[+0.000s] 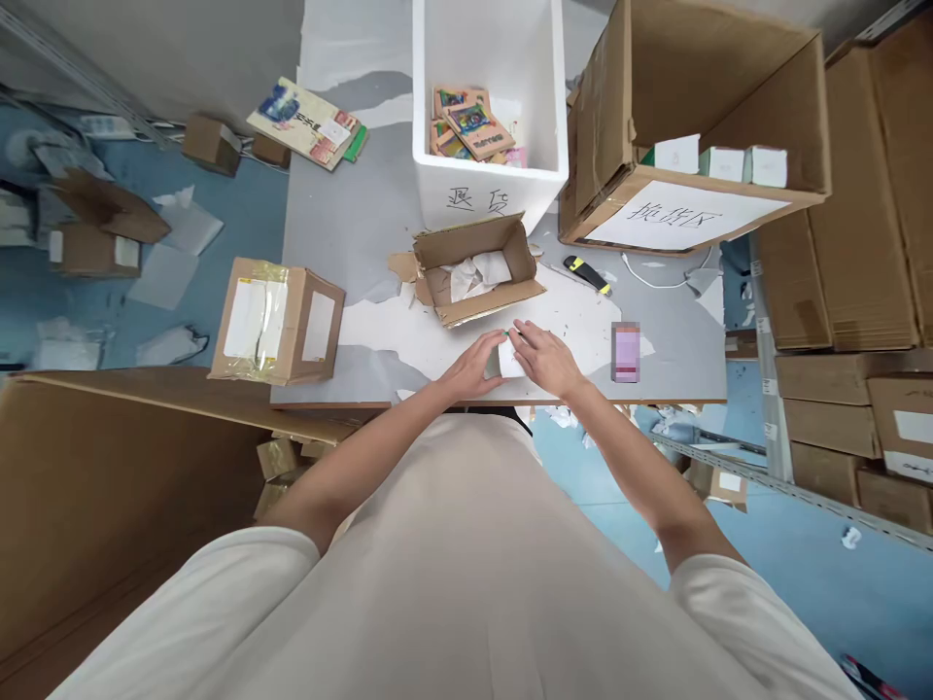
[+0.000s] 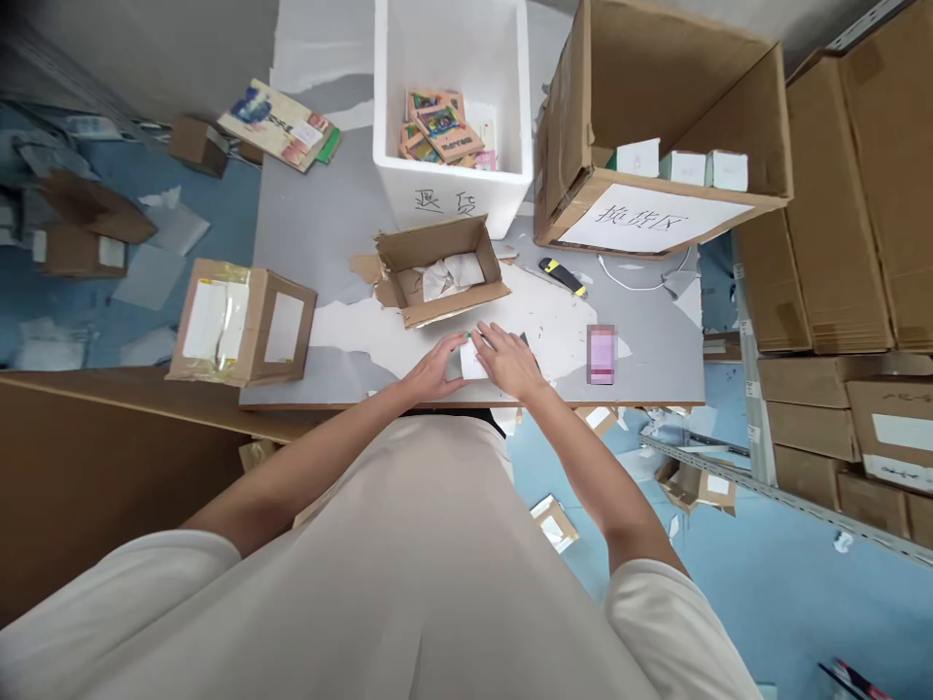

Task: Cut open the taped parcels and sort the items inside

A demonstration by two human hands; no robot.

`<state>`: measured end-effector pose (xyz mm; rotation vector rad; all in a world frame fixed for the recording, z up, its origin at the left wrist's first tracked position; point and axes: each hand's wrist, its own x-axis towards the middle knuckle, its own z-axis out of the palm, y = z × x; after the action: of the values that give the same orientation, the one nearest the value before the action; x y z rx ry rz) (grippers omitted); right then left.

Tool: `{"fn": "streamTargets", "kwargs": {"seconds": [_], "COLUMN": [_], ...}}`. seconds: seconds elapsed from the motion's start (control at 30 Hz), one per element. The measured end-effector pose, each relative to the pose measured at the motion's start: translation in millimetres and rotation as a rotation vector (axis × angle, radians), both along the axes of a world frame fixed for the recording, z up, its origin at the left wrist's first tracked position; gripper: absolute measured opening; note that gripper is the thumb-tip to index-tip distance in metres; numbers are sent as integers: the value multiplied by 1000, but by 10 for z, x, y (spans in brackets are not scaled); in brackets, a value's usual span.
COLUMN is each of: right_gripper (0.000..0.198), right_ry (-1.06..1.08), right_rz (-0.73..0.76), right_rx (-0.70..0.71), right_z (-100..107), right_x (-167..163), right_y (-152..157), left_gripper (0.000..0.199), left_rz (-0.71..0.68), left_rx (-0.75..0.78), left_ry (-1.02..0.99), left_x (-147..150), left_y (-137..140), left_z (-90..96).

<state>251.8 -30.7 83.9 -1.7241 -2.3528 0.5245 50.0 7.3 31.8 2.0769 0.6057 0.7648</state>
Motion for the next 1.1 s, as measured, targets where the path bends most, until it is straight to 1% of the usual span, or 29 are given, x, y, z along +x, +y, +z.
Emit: {"fn": "streamTargets", "kwargs": {"seconds": [0.1, 0.2, 0.27, 0.33, 0.43, 0.5, 0.57, 0.63, 0.7, 0.8, 0.9, 1.0, 1.1], "right_gripper": [47, 43, 46, 49, 35, 29, 30, 29, 29, 31, 31, 30, 31], "right_ry": [75, 233, 296, 334, 404, 449, 452, 395, 298, 193, 223, 306, 323], "right_rz": [-40, -27, 8, 9, -30, -42, -37, -34, -44, -79, -105, -82, -69], "right_rx": [4, 31, 20, 2, -10, -26, -52, -62, -31, 54, 94, 63, 38], "right_z": [-17, -3, 7, -3, -57, -92, -102, -85, -54, -15, -8, -28, -67], "right_x": [12, 77, 124, 159, 184, 185, 174, 148, 113, 62, 48, 76, 98], "right_y": [-43, -81, -85, -56, 54, 148, 220, 245, 222, 156, 125, 127, 136], "left_gripper": [54, 53, 58, 67, 81, 84, 81, 75, 70, 65, 61, 58, 58], "left_rz": [-15, -28, -38, -26, 21, 35, 27, 24, 44, 69, 76, 133, 191], "left_rx": [25, 31, 35, 23, -8, -12, -7, -14, -29, -33, -24, -9, 2], "left_ry": [32, 78, 101, 115, 151, 175, 187, 202, 221, 250, 282, 345, 389], "left_x": [8, 23, 36, 51, 75, 87, 95, 103, 117, 158, 208, 246, 262], "left_y": [49, 105, 130, 135, 118, 104, 93, 81, 68, 47, 31, 21, 6], "left_z": [43, 77, 85, 85, 97, 123, 165, 218, 272, 339, 387, 420, 441]}}
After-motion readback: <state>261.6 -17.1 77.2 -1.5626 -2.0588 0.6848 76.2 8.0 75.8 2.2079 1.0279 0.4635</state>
